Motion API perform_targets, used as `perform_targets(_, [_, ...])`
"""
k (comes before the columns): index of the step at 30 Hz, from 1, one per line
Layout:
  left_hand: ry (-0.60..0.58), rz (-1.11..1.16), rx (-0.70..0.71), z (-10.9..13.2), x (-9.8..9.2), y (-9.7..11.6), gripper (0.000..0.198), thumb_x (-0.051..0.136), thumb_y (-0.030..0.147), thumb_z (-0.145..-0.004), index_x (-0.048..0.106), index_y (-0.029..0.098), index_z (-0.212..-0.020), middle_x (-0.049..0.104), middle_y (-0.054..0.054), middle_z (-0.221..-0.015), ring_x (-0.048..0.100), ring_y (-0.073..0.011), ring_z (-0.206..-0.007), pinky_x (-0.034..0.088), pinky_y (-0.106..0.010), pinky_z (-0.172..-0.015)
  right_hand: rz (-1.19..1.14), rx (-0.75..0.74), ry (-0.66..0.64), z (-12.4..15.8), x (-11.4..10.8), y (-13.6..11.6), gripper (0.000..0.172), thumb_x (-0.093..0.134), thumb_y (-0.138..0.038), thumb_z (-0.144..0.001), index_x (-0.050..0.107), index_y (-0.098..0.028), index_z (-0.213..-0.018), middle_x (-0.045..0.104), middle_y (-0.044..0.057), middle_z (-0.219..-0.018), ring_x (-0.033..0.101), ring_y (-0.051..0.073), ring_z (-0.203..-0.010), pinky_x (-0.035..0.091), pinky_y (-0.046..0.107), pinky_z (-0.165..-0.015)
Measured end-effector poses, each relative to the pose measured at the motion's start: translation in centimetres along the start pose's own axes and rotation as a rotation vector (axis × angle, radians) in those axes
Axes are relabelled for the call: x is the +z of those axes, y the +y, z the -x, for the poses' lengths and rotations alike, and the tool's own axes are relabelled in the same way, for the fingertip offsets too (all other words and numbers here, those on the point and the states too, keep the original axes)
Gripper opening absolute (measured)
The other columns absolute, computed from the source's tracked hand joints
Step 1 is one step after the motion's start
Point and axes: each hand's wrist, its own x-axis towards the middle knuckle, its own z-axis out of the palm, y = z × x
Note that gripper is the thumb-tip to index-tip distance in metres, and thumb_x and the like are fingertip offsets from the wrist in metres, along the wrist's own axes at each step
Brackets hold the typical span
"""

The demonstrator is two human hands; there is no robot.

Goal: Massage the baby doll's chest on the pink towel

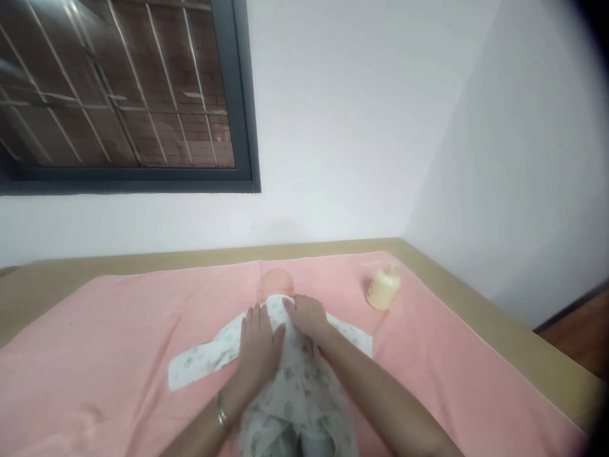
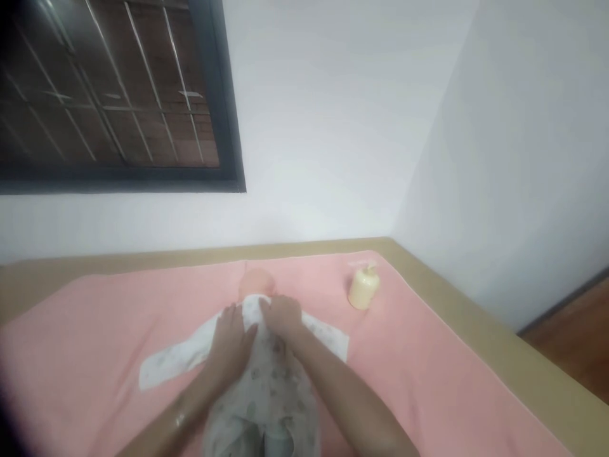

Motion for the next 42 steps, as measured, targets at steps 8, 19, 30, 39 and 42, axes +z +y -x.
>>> perform_targets(8, [-0.252,0.245,-0.275,-4.8,-2.2,-2.3,0.060,0.018,0.051,-0.093,0.063,0.013,-0.102,0.065,-0.016,-0.107,0.060,-0.0289,-0.101,0.041,-0.041,-0.087,0.101,-0.128,0.251,3.7,1.4,-1.5,0.046,0.034,-0.042,-0.095,0.052,-0.011,-0.125,0.056,0.019,-0.124,0.047,0.032,-0.118,0.029,0.050,-0.101])
perform_targets(19, [0.034,0.066,0.003,0.3,0.4,-1.2,0.061,0.029,0.048,-0.092,0.044,0.003,-0.131,0.045,-0.022,-0.137,0.038,-0.0334,-0.129,0.027,-0.047,-0.105,-0.034,0.081,-0.094,-0.8,-0.8,0.3,0.050,0.021,-0.037,-0.099,0.065,-0.013,-0.105,0.067,0.015,-0.103,0.062,0.027,-0.095,0.046,0.038,-0.079])
perform_targets(30, [-0.074,0.134,-0.030,-2.8,-1.3,-0.8,0.051,0.028,0.046,-0.093,0.058,0.011,-0.115,0.063,-0.017,-0.111,0.055,-0.0299,-0.108,0.037,-0.045,-0.095,0.027,0.014,0.044,0.5,0.1,-0.1,0.050,0.023,-0.042,-0.099,0.063,-0.013,-0.107,0.066,0.016,-0.105,0.060,0.026,-0.098,0.042,0.041,-0.088])
perform_targets(39, [-0.152,0.209,-0.102,-4.4,-1.1,-2.5,0.053,0.024,0.046,-0.094,0.058,0.011,-0.113,0.063,-0.017,-0.111,0.057,-0.0284,-0.108,0.038,-0.043,-0.095,0.098,-0.117,0.327,4.7,1.5,-2.1,0.052,0.037,-0.043,-0.094,0.048,-0.009,-0.131,0.050,0.020,-0.132,0.043,0.033,-0.123,0.028,0.049,-0.103])
perform_targets(42, [-0.254,0.152,-0.179,-5.1,-1.9,-2.6,0.055,0.021,0.048,-0.094,0.062,0.012,-0.099,0.066,-0.017,-0.099,0.061,-0.0284,-0.097,0.041,-0.040,-0.087,0.092,-0.144,0.308,4.3,1.2,-1.9,0.053,0.032,-0.045,-0.096,0.049,-0.008,-0.130,0.050,0.021,-0.132,0.042,0.032,-0.125,0.022,0.049,-0.107])
